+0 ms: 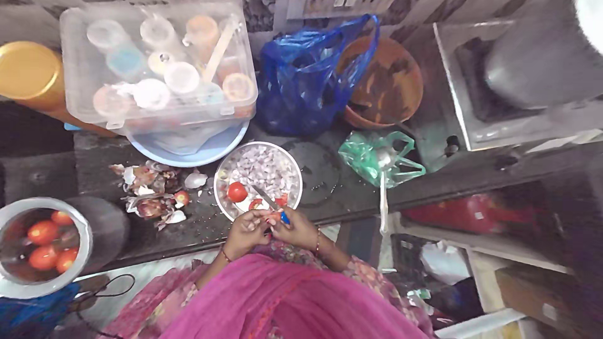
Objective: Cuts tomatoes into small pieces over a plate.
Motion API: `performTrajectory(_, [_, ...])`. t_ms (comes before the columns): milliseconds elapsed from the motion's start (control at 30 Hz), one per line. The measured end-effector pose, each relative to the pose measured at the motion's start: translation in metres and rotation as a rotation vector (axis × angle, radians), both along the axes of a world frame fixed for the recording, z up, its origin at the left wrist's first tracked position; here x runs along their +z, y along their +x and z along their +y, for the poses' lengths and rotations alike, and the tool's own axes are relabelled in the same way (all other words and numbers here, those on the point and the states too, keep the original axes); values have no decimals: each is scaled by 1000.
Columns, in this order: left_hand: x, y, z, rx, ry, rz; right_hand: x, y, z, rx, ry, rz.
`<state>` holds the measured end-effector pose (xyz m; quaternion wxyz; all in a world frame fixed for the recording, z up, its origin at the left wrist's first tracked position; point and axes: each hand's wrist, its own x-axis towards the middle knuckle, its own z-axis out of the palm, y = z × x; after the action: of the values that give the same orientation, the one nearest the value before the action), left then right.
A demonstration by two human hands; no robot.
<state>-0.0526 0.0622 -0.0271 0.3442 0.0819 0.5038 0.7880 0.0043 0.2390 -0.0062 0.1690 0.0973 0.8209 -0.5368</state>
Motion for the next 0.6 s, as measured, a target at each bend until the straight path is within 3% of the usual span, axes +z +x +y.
performTrajectory(600, [-4,3,15,31,-109,-6,-8,1,6,-17,-16,20])
